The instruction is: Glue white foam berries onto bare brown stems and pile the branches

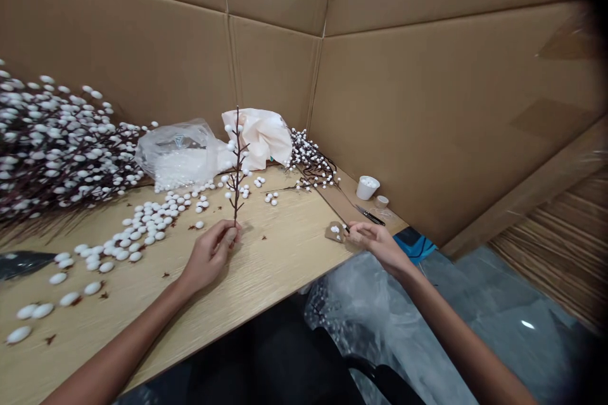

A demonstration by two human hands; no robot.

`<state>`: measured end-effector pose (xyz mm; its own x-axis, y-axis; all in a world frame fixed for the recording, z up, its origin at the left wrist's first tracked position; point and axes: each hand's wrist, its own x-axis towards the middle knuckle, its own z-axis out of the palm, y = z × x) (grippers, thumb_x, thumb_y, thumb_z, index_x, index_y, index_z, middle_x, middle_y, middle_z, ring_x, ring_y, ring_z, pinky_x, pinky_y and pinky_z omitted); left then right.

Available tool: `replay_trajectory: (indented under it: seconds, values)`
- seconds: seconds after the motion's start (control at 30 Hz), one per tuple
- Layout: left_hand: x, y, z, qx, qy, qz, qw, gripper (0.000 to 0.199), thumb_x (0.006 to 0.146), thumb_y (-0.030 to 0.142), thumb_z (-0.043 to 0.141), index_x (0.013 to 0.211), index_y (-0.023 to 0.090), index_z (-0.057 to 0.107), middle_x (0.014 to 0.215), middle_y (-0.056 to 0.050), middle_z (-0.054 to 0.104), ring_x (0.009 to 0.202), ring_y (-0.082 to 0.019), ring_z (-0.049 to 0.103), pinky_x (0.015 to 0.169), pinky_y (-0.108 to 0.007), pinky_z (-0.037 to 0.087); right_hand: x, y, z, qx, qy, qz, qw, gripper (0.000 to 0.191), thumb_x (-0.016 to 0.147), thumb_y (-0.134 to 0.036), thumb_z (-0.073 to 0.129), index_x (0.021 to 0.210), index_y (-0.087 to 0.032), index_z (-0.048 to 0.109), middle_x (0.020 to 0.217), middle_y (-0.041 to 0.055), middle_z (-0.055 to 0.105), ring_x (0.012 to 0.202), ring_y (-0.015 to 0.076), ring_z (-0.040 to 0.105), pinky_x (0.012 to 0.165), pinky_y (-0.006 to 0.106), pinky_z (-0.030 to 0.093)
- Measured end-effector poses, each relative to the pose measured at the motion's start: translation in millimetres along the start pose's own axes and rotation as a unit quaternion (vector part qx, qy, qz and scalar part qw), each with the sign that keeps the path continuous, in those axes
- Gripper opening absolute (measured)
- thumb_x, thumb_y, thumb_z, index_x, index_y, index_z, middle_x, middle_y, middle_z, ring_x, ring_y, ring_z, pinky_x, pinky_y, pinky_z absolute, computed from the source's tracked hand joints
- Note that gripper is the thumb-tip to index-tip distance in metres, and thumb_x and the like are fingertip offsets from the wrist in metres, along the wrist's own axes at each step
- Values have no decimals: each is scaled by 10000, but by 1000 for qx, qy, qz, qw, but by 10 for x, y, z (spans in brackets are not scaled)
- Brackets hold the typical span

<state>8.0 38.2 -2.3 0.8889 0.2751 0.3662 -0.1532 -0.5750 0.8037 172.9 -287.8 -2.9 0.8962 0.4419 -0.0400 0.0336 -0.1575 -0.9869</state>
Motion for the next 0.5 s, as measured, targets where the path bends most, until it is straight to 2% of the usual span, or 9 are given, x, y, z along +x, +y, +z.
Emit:
replay_trajectory:
  seconds: [0.17,0.33,0.5]
  values:
    - [-4,22,-6,-2,-5,14,1000,203,923,355,430,940,181,533,748,6,530,648,-116,483,627,-244,400,167,45,109,106,-44,21,993,359,571,-430,791,739,-159,628,1059,90,656,942,222,653,942,375,468]
    - [-6,5,-10,3,1,12,1000,215,922,367,428,944,180,534,752,1,531,649,-122,484,616,-246,398,299,-11,259,-21,-36,-64,997,368,663,-495,676,789,-157,607,964,107,683,893,220,661,837,352,510]
    - [-6,16,-8,13,3,13,1000,230,920,370,420,932,173,537,751,-6,540,649,-129,489,618,-250,401,295,-38,210,-156,-15,-127,979,231,721,-380,603,757,-154,629,707,54,661,687,181,601,636,288,468]
